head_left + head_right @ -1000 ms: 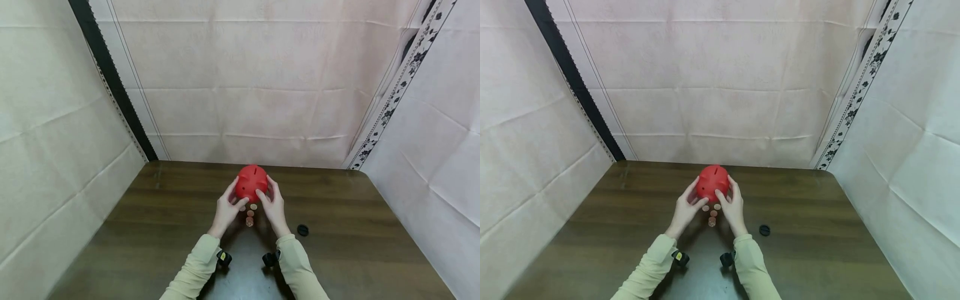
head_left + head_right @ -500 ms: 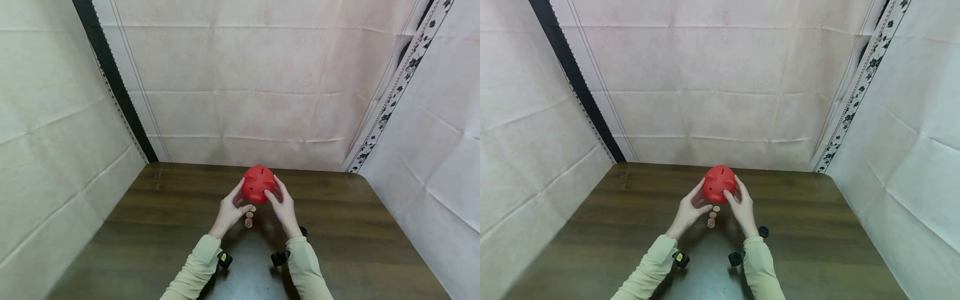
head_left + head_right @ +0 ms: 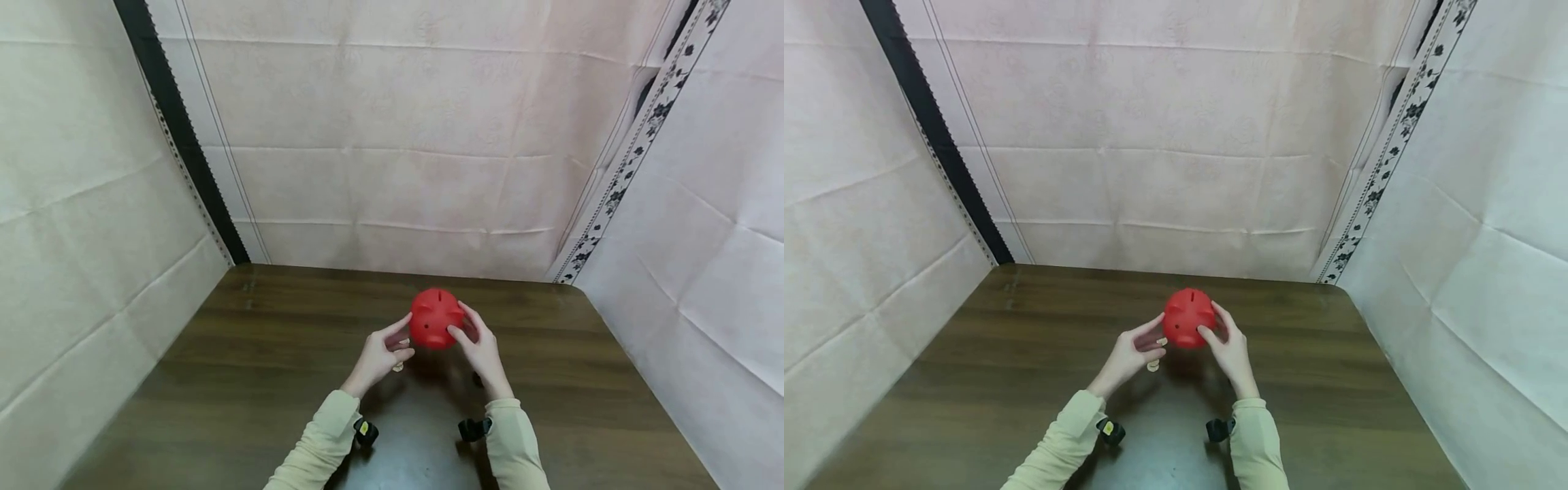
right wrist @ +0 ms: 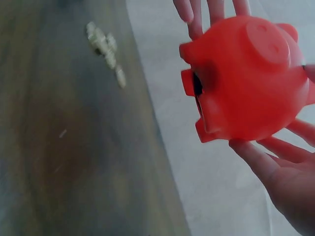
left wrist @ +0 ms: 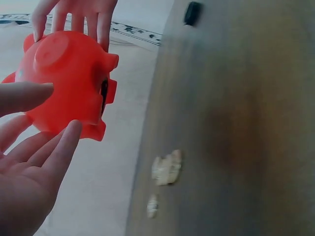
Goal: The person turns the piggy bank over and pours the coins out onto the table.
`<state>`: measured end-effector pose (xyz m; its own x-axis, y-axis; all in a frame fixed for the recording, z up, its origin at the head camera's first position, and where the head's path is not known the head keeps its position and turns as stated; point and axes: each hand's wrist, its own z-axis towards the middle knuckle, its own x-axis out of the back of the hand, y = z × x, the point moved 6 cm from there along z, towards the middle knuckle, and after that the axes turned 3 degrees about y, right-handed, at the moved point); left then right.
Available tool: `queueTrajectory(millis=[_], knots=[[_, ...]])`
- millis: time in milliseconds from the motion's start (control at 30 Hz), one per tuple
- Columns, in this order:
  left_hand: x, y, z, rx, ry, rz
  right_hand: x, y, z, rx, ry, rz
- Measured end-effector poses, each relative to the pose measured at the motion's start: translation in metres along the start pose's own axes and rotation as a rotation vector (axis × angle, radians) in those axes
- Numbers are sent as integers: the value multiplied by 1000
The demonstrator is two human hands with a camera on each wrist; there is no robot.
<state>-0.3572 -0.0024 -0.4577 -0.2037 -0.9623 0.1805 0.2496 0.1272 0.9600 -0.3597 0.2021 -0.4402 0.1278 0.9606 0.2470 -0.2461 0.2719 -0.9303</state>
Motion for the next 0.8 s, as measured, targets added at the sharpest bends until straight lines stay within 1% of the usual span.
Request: queueTrajectory(millis=[33,133,200,267,300,367,533,600,667,800], knots=[[-2,-4,-1,16,0,0,1,4,-2,-6,-5,-13],[-8,-13,-4,23,-11,19,3,16,-7,-31,-7,-38],[-12,-17,-6,13,-24,26,4,22,-10,-44,-6,-58],[-15,-17,-9,-6,-33,34,5,28,-13,-53,-13,-67],[-16,-18,-10,-5,-32,45,5,30,-14,-52,-19,-70],[-18,-21,-12,-10,-34,63,4,35,-17,-51,-48,-78],[-19,-28,-15,-17,-27,156,-1,44,-22,-65,-119,-24],[-20,-30,-15,-20,-25,185,-1,47,-24,-77,-124,1],[-19,-31,-15,-18,-21,200,-3,48,-24,-82,-125,8],[-17,-31,-14,-19,-20,198,-7,47,-22,-87,-140,9]])
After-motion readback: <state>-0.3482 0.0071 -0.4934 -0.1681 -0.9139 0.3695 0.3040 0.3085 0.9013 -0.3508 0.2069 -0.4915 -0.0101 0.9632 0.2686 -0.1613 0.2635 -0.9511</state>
